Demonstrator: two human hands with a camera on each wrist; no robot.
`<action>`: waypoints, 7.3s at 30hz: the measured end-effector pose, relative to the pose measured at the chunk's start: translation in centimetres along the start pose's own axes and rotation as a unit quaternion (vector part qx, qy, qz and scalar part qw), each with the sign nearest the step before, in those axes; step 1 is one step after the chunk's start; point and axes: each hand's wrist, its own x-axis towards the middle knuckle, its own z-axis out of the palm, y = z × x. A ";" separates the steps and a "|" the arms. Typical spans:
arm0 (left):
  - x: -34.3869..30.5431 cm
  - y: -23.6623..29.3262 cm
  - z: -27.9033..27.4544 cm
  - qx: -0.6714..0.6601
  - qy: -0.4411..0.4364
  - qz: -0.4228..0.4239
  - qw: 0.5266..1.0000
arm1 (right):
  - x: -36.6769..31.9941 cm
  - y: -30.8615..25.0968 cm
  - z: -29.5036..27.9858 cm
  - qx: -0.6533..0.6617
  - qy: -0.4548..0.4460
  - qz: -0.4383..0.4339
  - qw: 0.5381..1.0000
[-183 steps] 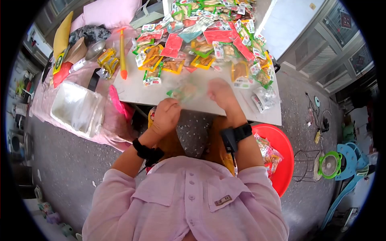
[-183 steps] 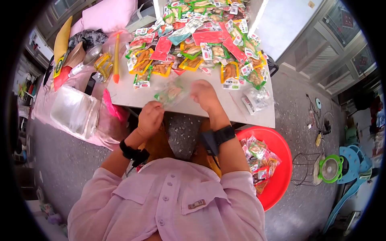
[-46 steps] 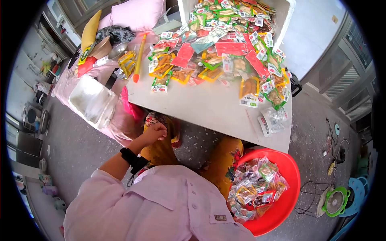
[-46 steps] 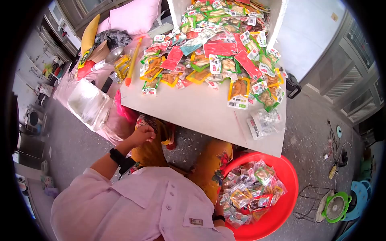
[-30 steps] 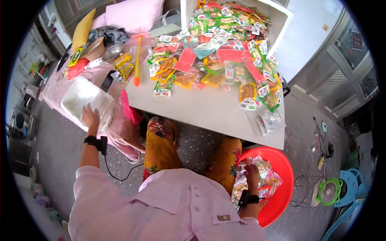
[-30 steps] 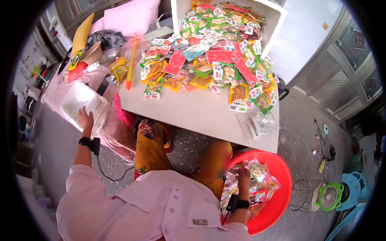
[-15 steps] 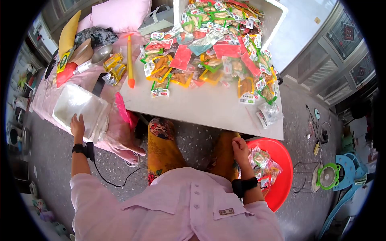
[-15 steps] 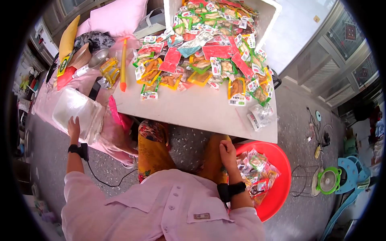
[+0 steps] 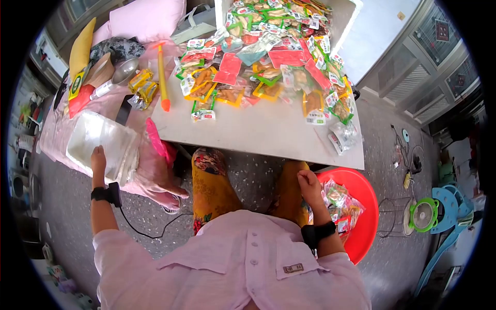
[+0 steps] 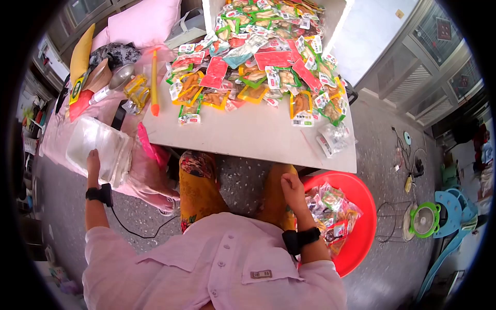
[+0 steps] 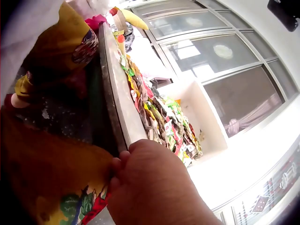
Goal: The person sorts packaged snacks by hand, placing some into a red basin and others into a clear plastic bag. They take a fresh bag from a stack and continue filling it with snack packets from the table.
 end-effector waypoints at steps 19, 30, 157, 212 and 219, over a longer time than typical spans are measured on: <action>-18.2 38.6 8.2 -0.379 -0.324 0.203 0.843 | 5.0 -6.0 6.4 0.273 -0.123 0.208 0.931; -19.8 40.2 9.8 -0.363 -0.385 0.203 0.824 | 8.0 -4.9 9.2 0.341 -0.109 0.221 0.907; -18.1 44.6 13.3 -0.235 -0.195 0.252 0.918 | 11.3 -3.5 -2.0 0.282 -0.180 0.215 0.917; -19.8 45.0 10.6 -0.285 -0.130 0.396 0.863 | 11.2 -4.5 6.3 0.329 -0.126 0.238 0.905; -20.4 44.8 10.0 -0.264 -0.139 0.402 0.866 | 11.7 -4.3 5.0 0.115 -0.162 0.211 0.957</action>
